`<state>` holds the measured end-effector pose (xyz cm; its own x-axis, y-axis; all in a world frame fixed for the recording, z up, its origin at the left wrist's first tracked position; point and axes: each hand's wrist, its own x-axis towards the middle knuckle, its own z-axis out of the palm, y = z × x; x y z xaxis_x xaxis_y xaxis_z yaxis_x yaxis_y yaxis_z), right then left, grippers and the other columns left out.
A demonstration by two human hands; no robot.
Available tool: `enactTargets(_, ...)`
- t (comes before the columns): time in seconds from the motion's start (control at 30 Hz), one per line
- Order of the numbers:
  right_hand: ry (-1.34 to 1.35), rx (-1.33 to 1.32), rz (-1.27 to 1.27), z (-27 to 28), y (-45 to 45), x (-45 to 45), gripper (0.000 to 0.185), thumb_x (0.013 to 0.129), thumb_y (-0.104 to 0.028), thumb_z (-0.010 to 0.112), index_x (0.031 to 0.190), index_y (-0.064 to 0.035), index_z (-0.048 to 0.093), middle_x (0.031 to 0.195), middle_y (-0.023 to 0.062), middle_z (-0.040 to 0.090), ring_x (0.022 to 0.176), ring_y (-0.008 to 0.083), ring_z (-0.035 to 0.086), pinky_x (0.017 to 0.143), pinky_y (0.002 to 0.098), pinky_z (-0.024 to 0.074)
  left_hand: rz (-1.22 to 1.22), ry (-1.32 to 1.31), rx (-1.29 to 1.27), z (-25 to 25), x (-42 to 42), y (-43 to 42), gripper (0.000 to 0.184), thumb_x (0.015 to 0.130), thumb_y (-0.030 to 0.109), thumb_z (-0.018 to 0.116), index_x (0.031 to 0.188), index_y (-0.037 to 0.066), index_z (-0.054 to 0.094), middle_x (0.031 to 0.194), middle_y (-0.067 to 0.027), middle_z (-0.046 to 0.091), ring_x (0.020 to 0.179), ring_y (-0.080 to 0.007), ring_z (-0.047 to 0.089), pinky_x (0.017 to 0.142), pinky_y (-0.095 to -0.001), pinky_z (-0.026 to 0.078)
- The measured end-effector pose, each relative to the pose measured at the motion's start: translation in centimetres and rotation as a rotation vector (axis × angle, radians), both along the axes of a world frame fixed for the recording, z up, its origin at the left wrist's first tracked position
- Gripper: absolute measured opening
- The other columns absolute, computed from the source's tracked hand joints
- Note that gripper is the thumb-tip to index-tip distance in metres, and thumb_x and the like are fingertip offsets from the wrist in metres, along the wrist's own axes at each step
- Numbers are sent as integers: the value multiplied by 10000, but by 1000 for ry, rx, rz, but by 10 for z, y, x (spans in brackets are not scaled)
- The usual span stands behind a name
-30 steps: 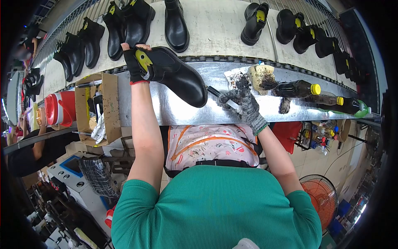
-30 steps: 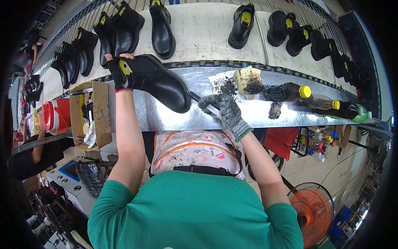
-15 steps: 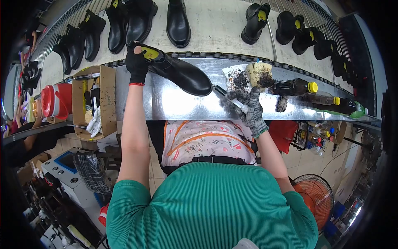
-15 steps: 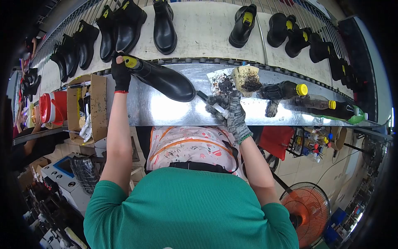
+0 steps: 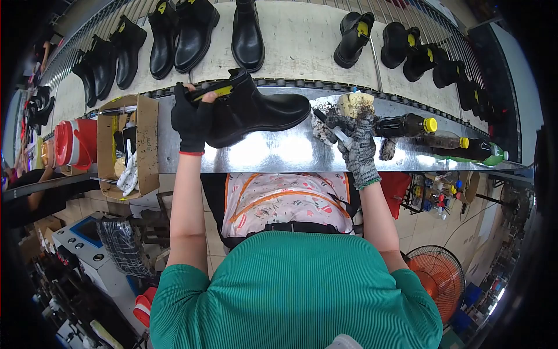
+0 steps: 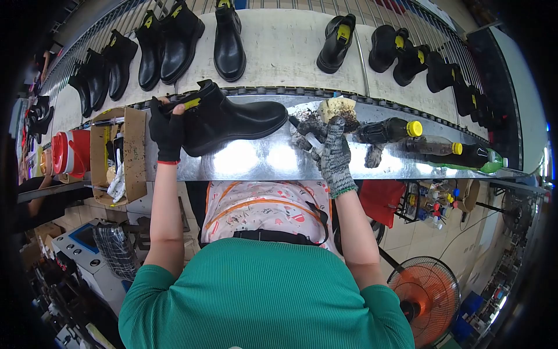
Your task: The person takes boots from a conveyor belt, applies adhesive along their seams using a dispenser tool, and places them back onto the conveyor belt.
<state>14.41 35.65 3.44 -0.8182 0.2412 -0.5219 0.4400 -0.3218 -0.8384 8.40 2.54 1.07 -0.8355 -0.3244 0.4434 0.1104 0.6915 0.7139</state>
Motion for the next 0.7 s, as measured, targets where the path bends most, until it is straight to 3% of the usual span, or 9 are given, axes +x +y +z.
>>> enactTargets(0.07,-14,31,61,-16,8,-3,699,903,-646,320,993,-40,657,862,67,676,606,113,565,466,203,409,-11,3,13,9,12,9,500,665,411,781,909,83,492,676,-56,569,600,-228,612,567,-325,467)
enactTargets(0.13,16,-4,89,-15,7,-3,660,926,-596,322,1008,-33,657,918,70,691,712,137,640,539,217,476,13,-57,3,18,25,17,511,643,409,795,887,89,480,676,-55,570,592,-216,609,558,-317,466)
enactTargets(0.17,52,-55,87,-11,4,-2,599,933,-555,364,986,-41,667,898,64,693,711,137,641,546,226,479,25,-87,-3,22,31,21,518,632,409,803,876,91,474,675,-54,570,588,-210,608,553,-313,466)
enactTargets(0.23,108,158,199,-10,3,-2,444,930,-442,457,968,-58,677,877,57,696,719,137,645,578,243,488,-4,-132,52,30,41,27,536,599,363,832,835,86,438,665,-24,500,580,-152,526,554,-276,435)
enactTargets(0.33,179,686,414,-23,5,-4,206,888,-240,576,977,-85,678,871,52,697,739,141,654,643,270,501,-60,-284,175,46,58,36,535,581,225,861,821,85,404,701,27,403,619,-73,409,565,-213,376)
enactTargets(0.43,258,619,387,-25,1,-6,144,851,-122,607,972,-101,681,866,51,697,750,158,657,678,292,498,-112,-321,258,46,71,41,605,558,316,882,823,81,392,660,2,445,576,-89,444,549,-224,404)
enactTargets(0.57,344,461,395,-26,-4,-5,144,860,-106,580,960,-93,682,887,65,697,792,197,658,719,309,496,-229,-360,544,34,85,46,593,616,227,857,924,72,376,786,-37,485,643,-87,479,601,-217,432)
enactTargets(0.6,390,442,403,-28,-5,-4,147,861,-102,573,958,-91,683,894,70,696,808,207,657,733,316,496,-253,-415,484,33,87,43,598,641,161,834,1004,67,369,844,-73,515,701,-106,547,607,-220,468)
enactTargets(0.7,460,754,506,-25,-8,-2,160,860,-106,556,954,-86,685,928,78,695,850,225,653,772,345,491,-281,-540,644,41,94,51,610,651,108,815,1065,69,369,885,-109,537,789,-139,602,606,-228,503)
